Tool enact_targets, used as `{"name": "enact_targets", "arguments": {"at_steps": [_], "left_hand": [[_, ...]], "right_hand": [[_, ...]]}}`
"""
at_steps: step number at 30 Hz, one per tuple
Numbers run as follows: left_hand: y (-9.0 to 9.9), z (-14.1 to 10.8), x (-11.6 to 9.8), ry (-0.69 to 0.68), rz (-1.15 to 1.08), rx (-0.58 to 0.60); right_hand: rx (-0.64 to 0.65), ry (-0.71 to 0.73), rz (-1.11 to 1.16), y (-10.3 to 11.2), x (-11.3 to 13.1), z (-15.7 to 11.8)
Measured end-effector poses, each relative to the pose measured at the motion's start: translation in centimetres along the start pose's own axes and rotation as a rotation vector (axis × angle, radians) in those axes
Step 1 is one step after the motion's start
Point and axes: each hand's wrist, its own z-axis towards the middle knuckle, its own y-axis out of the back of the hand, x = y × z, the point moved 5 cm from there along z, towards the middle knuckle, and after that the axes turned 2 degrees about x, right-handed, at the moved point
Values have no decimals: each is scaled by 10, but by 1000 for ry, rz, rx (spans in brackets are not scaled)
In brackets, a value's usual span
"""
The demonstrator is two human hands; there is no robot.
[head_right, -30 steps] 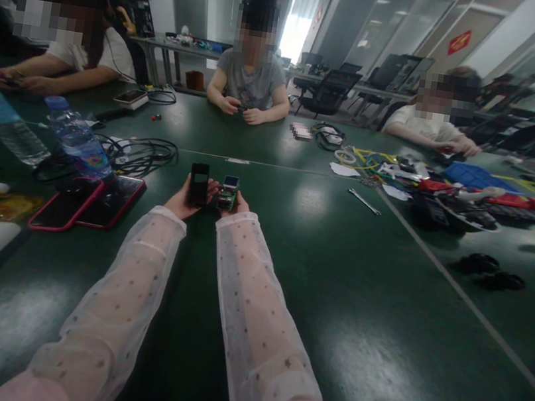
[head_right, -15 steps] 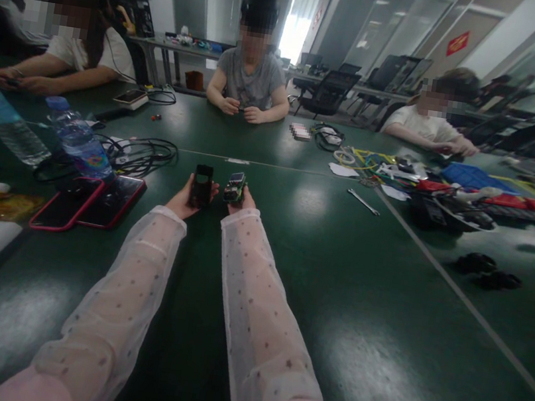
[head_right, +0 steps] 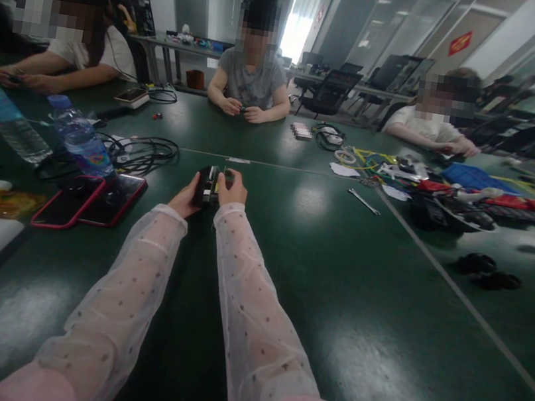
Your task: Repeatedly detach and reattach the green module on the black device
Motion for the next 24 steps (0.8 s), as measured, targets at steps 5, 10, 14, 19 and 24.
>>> {"name": "enact_targets", "arguments": {"at_steps": [5,10,14,19,24], "left_hand": [[4,5,3,-25,-4,-65],[3,9,5,-35,46,-29],[1,4,3,-3,-2,-8],[-2,-9,0,128,-224,116],[3,-13,-4,169,-599,262]], "right_hand": [[-45,162,-508,1,7,-3],[-27,239,-613,-3,1,-5],[-17,321,-614,-7,2,-7],[8,374,-498,-6,4,-4],[-13,332,-296,-6,-5,1]]}}
